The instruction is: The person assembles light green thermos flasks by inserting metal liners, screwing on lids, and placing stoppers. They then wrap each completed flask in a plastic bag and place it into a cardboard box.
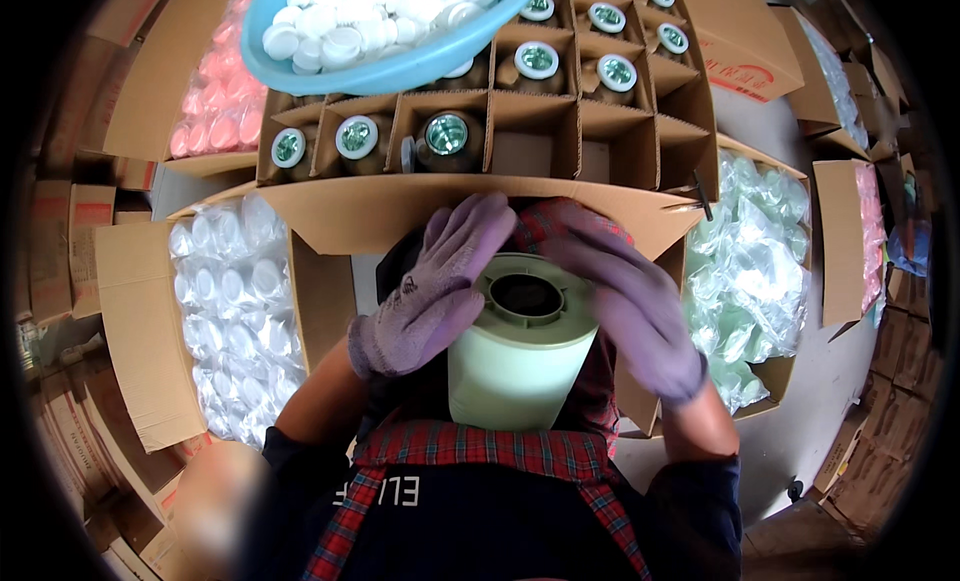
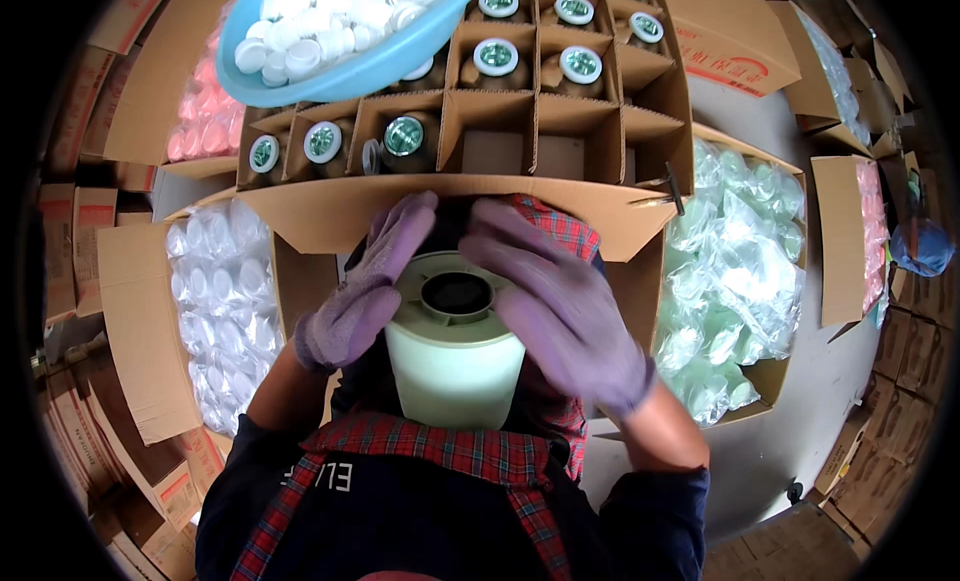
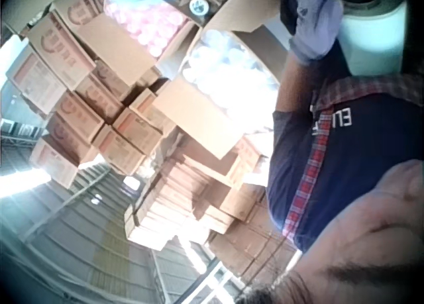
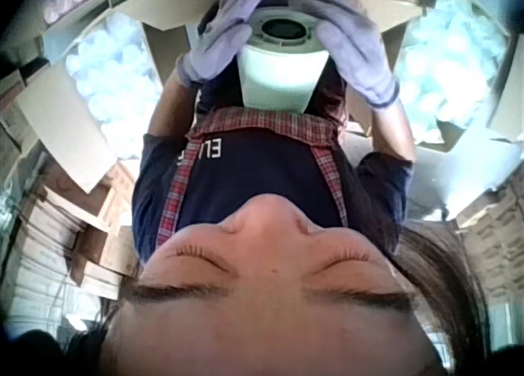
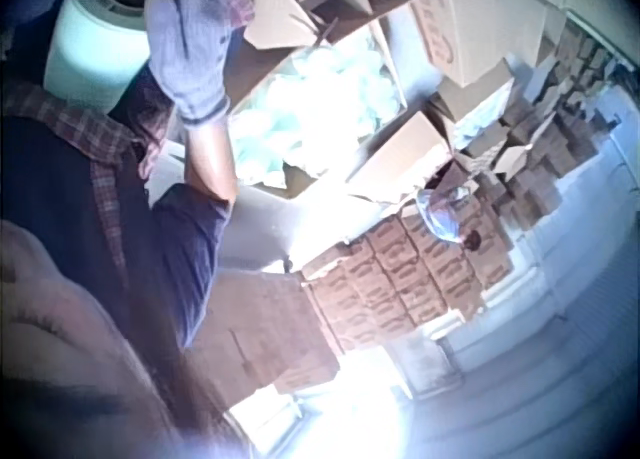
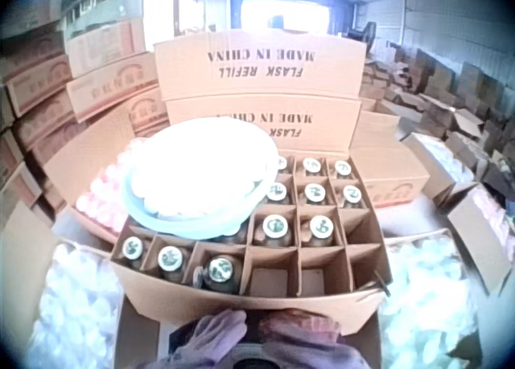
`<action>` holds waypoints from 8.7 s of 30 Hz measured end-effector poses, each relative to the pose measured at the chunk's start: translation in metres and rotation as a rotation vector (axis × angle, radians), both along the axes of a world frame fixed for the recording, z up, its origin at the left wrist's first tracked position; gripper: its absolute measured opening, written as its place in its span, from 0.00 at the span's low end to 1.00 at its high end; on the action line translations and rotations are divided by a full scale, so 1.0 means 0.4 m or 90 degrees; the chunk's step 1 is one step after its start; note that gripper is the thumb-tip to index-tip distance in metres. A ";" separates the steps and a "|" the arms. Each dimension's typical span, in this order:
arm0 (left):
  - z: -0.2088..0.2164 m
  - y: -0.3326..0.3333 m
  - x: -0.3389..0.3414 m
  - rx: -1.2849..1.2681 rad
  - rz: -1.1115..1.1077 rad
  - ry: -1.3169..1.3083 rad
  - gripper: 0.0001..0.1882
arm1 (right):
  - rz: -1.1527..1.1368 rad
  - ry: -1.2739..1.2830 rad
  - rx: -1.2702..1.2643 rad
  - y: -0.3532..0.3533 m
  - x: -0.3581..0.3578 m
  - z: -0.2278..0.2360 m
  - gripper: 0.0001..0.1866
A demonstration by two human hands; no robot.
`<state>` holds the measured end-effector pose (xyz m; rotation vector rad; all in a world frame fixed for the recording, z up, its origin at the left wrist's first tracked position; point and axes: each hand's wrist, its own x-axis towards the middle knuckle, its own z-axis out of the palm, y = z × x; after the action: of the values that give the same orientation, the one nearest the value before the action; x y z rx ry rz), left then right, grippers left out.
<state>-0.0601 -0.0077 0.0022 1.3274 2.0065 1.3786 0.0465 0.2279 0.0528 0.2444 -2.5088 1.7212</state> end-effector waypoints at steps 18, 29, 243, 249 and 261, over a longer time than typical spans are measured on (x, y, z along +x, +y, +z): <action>0.011 -0.054 0.308 0.114 0.243 0.004 0.15 | 0.024 0.042 0.329 -0.076 0.381 0.112 0.20; 0.031 -0.122 0.290 0.002 0.227 0.092 0.38 | -0.486 -0.092 0.839 0.296 -0.050 -0.096 0.27; 0.213 -0.017 0.171 -0.030 0.286 0.300 0.17 | -0.355 0.261 -0.113 0.049 0.136 -0.086 0.21; 0.069 0.179 -0.017 -0.099 -0.221 -0.368 0.23 | -0.810 -0.123 0.208 0.370 0.577 -0.436 0.30; 0.160 0.193 0.077 -0.213 -0.096 0.077 0.40 | -0.585 -0.172 -0.140 0.427 0.516 -0.141 0.12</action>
<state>-0.0292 0.0695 0.0661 1.3978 2.0541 0.8692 0.2530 0.3985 -0.0037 -1.0391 -1.9837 1.6129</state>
